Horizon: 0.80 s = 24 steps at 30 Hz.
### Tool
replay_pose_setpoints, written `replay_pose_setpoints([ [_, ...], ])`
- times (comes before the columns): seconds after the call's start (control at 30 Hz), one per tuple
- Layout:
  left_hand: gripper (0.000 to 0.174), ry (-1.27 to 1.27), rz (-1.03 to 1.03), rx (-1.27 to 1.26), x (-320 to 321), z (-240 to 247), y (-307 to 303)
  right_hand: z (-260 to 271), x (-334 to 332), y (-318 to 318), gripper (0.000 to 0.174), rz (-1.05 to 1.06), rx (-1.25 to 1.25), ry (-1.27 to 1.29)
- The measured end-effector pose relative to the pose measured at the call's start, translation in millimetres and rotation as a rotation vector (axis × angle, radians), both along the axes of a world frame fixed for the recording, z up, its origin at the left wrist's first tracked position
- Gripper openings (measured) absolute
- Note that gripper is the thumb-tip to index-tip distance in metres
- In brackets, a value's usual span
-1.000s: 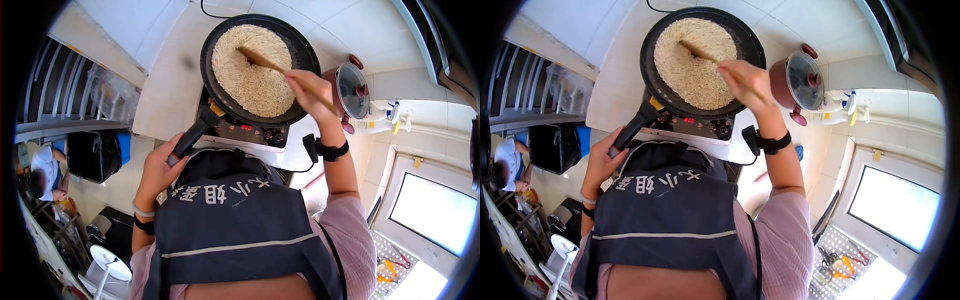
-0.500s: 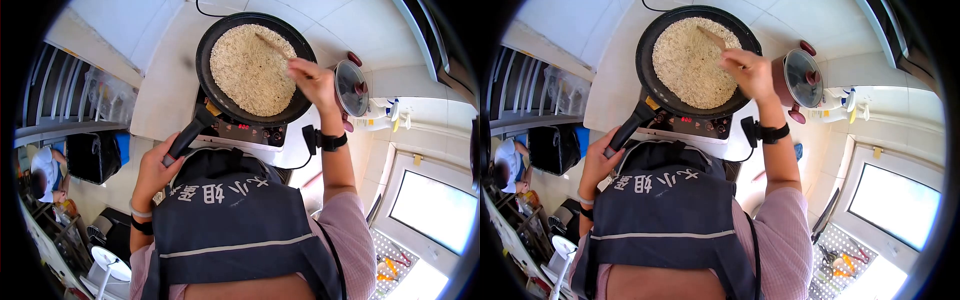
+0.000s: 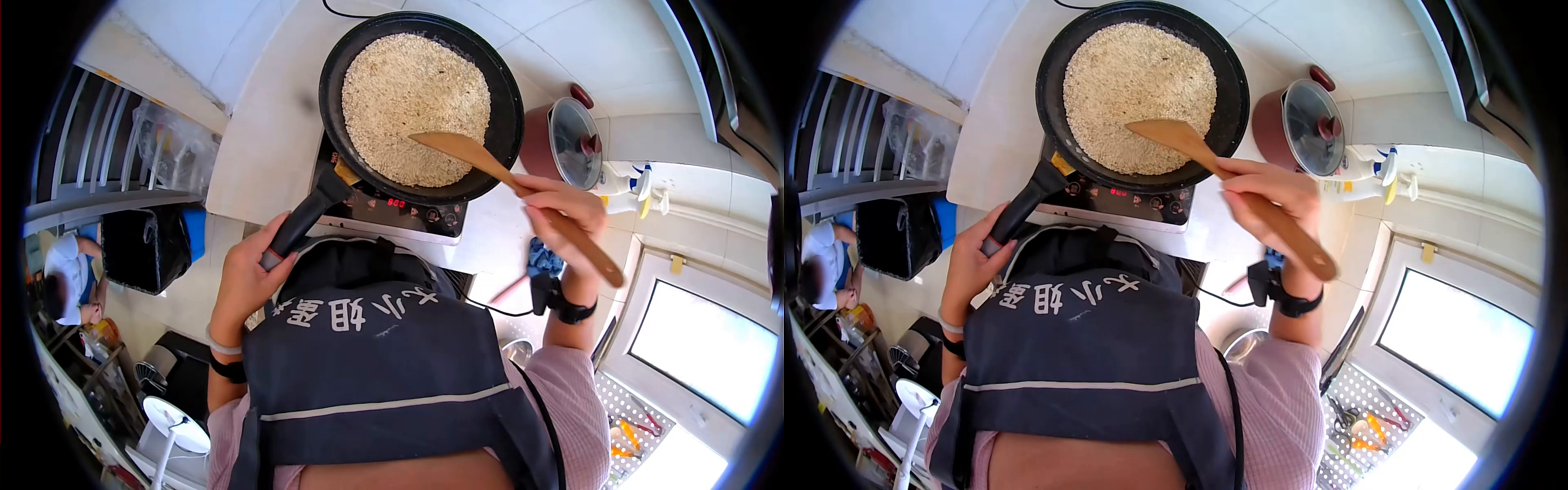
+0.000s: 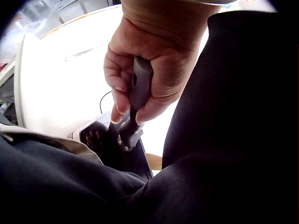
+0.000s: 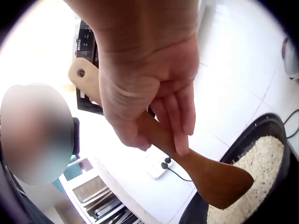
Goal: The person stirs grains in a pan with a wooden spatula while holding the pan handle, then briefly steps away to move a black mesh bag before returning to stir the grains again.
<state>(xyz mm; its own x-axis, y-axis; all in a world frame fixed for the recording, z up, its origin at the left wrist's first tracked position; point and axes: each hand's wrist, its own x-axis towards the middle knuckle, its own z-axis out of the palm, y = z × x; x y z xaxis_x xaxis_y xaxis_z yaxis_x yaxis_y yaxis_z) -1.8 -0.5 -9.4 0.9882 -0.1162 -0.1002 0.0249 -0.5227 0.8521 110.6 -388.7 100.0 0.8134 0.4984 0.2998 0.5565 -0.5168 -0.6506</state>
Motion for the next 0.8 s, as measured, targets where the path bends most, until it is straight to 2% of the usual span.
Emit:
replay_pose_setpoints([
  [0.07,0.055,-0.033,-0.004,-0.003,1.0,-0.7,0.1,10.3,-11.2,-11.4,0.010,-0.119,0.084,0.042],
  [0.1,0.055,-0.030,-0.003,-0.008,0.8,-0.6,0.0,18.6,-16.1,-17.2,0.010,-0.139,0.046,0.071],
  [0.23,0.055,0.000,0.004,-0.004,0.5,-0.3,0.8,29.9,-22.7,-26.5,0.016,0.034,-0.172,0.137],
  [0.33,0.055,-0.021,-0.004,-0.004,1.1,-1.5,1.1,15.9,-19.9,-22.8,0.015,0.031,-0.233,0.174],
  [0.43,0.055,-0.022,-0.011,0.010,1.4,-0.9,1.6,-23.7,-8.9,-23.5,0.017,-0.002,-0.190,0.068],
  [0.5,0.055,-0.022,-0.006,-0.002,1.8,-2.3,1.6,-47.4,-1.9,-19.0,0.021,0.050,-0.122,-0.108],
  [0.53,0.055,-0.016,-0.002,-0.012,0.6,-2.6,2.0,-49.9,1.3,-13.7,0.022,0.071,-0.163,-0.215],
  [0.63,0.054,0.029,0.000,-0.007,1.6,2.2,1.7,-47.2,7.5,5.4,0.019,0.063,-0.139,-0.225],
  [0.7,0.054,0.007,-0.005,-0.002,1.5,0.2,1.1,-52.3,3.7,6.7,0.020,0.064,-0.153,-0.170],
  [0.77,0.054,-0.015,0.004,0.001,1.8,0.6,2.3,-56.4,-9.6,5.7,0.027,-0.011,0.003,0.298],
  [0.8,0.055,-0.007,0.009,0.006,1.5,1.3,2.0,-55.2,-12.1,-1.9,0.032,0.018,0.021,0.436],
])
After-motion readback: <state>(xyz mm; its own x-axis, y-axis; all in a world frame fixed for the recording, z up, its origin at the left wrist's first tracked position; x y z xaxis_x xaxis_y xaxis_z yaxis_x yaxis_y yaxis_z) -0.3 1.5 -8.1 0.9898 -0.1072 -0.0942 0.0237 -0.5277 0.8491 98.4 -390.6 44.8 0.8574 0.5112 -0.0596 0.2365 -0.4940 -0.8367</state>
